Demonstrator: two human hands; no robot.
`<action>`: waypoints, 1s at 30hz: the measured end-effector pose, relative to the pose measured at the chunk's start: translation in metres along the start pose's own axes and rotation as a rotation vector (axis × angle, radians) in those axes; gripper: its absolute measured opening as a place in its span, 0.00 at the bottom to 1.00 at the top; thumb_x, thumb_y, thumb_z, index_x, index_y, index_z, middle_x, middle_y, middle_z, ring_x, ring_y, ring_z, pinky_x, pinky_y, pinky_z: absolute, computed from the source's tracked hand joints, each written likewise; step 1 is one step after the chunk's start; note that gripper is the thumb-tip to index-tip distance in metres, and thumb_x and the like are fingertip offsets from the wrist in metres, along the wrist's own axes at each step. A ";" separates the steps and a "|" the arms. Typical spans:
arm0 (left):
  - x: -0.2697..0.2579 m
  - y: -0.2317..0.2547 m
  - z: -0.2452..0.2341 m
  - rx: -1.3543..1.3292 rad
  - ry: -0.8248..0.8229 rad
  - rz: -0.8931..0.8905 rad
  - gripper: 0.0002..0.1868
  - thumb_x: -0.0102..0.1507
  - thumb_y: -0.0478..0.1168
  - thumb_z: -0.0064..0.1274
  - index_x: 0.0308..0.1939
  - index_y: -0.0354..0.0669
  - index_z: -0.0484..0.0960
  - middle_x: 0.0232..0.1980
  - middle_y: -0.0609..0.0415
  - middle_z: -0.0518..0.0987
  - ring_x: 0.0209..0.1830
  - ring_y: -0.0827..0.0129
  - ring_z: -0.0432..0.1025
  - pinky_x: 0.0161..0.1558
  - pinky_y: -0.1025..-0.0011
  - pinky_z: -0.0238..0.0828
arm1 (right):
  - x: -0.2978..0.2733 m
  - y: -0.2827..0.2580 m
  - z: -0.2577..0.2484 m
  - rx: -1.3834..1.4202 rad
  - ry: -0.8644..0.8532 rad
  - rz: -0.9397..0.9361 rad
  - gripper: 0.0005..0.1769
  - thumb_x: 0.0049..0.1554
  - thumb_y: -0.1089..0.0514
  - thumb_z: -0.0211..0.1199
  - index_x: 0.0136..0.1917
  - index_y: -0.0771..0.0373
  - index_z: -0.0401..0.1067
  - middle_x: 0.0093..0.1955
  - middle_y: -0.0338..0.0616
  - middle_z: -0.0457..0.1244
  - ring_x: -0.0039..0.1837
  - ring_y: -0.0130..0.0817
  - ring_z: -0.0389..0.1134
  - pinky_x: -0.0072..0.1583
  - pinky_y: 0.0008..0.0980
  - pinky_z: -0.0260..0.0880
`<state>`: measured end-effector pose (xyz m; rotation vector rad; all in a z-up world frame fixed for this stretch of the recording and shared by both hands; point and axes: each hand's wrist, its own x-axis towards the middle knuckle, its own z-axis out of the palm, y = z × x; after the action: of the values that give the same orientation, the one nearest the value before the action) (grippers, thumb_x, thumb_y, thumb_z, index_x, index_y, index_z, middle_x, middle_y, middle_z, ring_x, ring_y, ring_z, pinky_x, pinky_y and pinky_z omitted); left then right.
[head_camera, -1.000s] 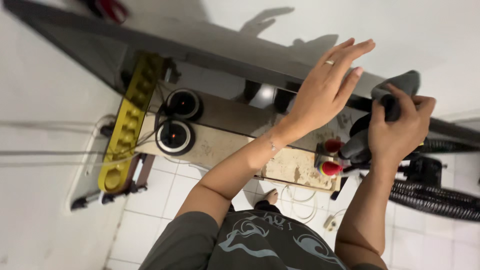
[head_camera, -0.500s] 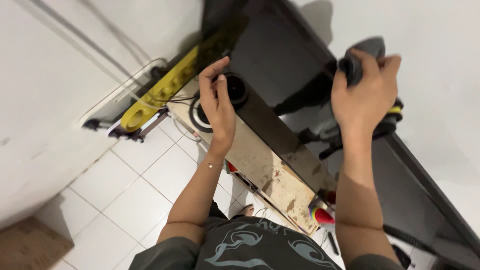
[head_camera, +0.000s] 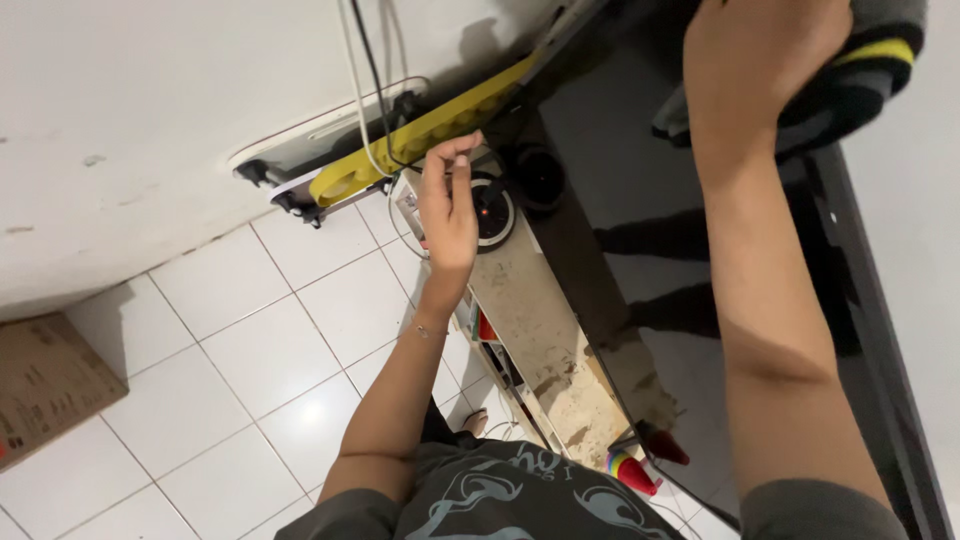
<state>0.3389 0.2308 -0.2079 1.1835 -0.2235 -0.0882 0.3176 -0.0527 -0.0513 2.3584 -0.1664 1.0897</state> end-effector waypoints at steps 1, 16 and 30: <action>0.001 -0.003 -0.003 0.001 0.012 -0.004 0.11 0.77 0.34 0.40 0.57 0.35 0.76 0.58 0.50 0.82 0.59 0.71 0.74 0.61 0.75 0.68 | -0.002 -0.006 0.004 -0.006 0.054 -0.035 0.17 0.57 0.68 0.69 0.56 0.68 0.66 0.54 0.45 0.60 0.50 0.39 0.65 0.47 0.38 0.71; -0.021 -0.060 -0.035 0.036 0.057 -0.191 0.12 0.76 0.36 0.40 0.54 0.34 0.79 0.53 0.50 0.83 0.55 0.69 0.77 0.60 0.73 0.72 | -0.141 -0.104 0.076 0.019 -0.599 -0.283 0.23 0.63 0.66 0.57 0.72 0.68 0.70 0.74 0.57 0.57 0.71 0.57 0.57 0.68 0.40 0.66; -0.044 -0.097 -0.063 0.201 0.015 -0.346 0.14 0.75 0.42 0.39 0.54 0.37 0.78 0.52 0.49 0.84 0.54 0.64 0.79 0.58 0.69 0.72 | -0.329 -0.135 0.136 0.104 -0.898 -0.663 0.17 0.58 0.57 0.58 0.60 0.57 0.76 0.61 0.46 0.60 0.67 0.49 0.60 0.52 0.35 0.68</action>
<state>0.3145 0.2596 -0.3256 1.4140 -0.0123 -0.3666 0.2330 -0.0430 -0.4223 2.5277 0.3460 -0.2962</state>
